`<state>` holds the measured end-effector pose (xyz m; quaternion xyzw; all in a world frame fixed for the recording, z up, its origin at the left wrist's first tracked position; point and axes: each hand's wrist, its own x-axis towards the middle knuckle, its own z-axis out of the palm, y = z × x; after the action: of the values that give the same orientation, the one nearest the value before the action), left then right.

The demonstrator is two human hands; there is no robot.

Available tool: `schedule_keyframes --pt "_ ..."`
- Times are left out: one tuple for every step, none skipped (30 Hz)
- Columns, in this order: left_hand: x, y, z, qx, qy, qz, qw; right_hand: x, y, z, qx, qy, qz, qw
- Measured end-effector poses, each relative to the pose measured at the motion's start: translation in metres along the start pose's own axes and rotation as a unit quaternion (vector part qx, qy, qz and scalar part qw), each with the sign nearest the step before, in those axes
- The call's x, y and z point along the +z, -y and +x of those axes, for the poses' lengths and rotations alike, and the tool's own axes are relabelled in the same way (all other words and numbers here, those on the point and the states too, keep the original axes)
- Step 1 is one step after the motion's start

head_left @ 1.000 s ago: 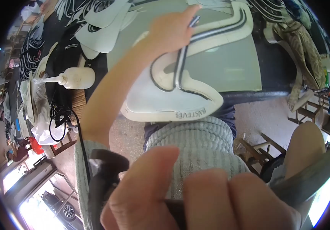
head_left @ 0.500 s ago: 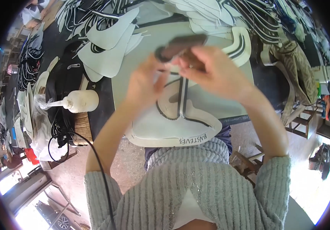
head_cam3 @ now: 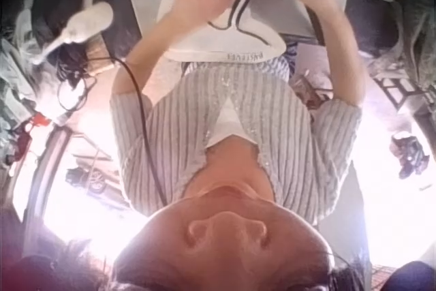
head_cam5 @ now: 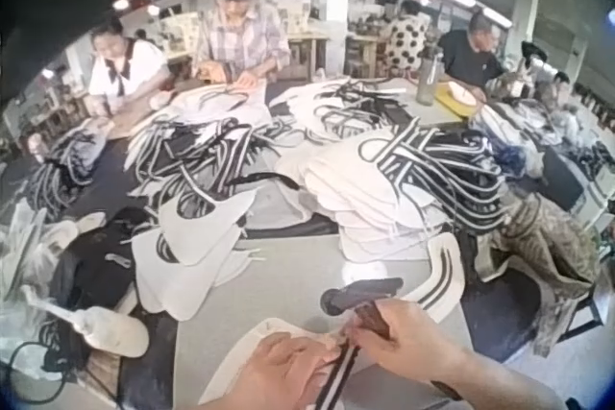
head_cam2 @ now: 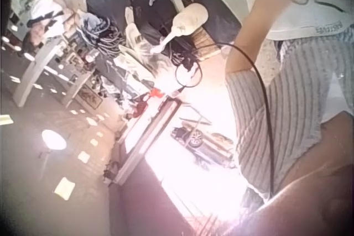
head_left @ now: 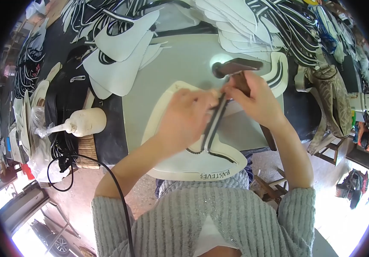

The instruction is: Hammering and smoothing the edges of shoe upper components on a light board at a workstation.

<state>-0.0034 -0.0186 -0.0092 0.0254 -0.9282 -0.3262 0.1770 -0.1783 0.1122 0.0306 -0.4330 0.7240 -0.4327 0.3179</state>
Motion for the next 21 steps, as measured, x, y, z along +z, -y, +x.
schedule_keyframes --pt "0.008 0.000 -0.004 0.037 0.006 0.013 0.999 0.002 -0.001 0.002 0.040 0.018 0.009 0.999" --pt "0.012 0.001 -0.007 0.037 0.010 0.012 0.999 0.005 0.001 0.003 0.042 0.016 0.011 0.999" --pt "0.014 0.001 -0.008 0.061 0.037 0.007 0.997 0.006 0.004 0.003 0.038 0.038 -0.010 0.999" --pt "0.016 0.001 -0.010 0.084 0.064 0.001 0.994 0.007 0.006 0.003 0.035 0.059 -0.032 0.997" --pt "0.011 -0.004 -0.009 0.099 0.108 0.029 0.989 0.006 0.004 0.003 0.034 0.044 -0.058 0.997" --pt "0.007 -0.006 -0.009 0.101 0.110 0.026 0.988 0.004 0.003 0.000 0.038 0.042 -0.057 0.997" --pt "0.005 -0.007 -0.009 0.110 0.132 0.011 0.985 0.000 0.002 -0.004 0.033 0.026 -0.118 0.992" --pt "0.004 -0.008 -0.012 0.114 0.153 -0.001 0.982 0.000 0.002 -0.005 0.025 0.014 -0.177 0.984" --pt "0.005 -0.008 -0.014 0.112 0.154 -0.001 0.982 -0.002 0.006 -0.006 0.025 0.016 -0.176 0.984" --pt "0.008 -0.008 -0.017 0.133 0.164 -0.036 0.977 -0.006 0.013 -0.005 0.031 0.033 -0.185 0.982" --pt "0.011 -0.009 -0.018 0.155 0.173 -0.072 0.970 -0.008 0.017 -0.006 0.038 0.049 -0.196 0.979" --pt "0.013 -0.012 -0.018 0.156 0.175 -0.073 0.969 -0.008 0.014 -0.007 0.039 0.048 -0.195 0.979" --pt "0.016 -0.016 -0.018 0.141 0.174 -0.123 0.967 -0.008 0.009 -0.008 0.029 0.060 -0.192 0.979" --pt "0.018 -0.020 -0.017 0.128 0.173 -0.174 0.961 -0.008 0.005 -0.009 0.018 0.071 -0.188 0.979" --pt "0.021 -0.023 -0.016 0.129 0.174 -0.174 0.961 -0.008 0.004 -0.008 0.020 0.069 -0.188 0.979" --pt "0.023 -0.027 -0.014 0.125 0.210 -0.195 0.950 -0.007 0.003 -0.007 0.013 0.072 -0.191 0.979" --pt "0.024 -0.029 -0.014 0.120 0.246 -0.216 0.937 -0.007 0.002 -0.005 0.006 0.074 -0.192 0.978" --pt "0.023 -0.030 -0.013 0.120 0.248 -0.216 0.937 -0.007 0.004 -0.004 0.007 0.073 -0.191 0.979" --pt "0.021 -0.031 -0.012 0.126 0.233 -0.209 0.941 -0.009 0.008 -0.003 0.012 0.098 -0.177 0.979" --pt "0.018 -0.033 -0.010 0.130 0.217 -0.201 0.946 -0.009 0.010 -0.001 0.017 0.123 -0.161 0.979" --pt "0.012 -0.034 -0.004 0.133 0.219 -0.203 0.945 -0.010 0.008 -0.003 0.020 0.120 -0.161 0.979"
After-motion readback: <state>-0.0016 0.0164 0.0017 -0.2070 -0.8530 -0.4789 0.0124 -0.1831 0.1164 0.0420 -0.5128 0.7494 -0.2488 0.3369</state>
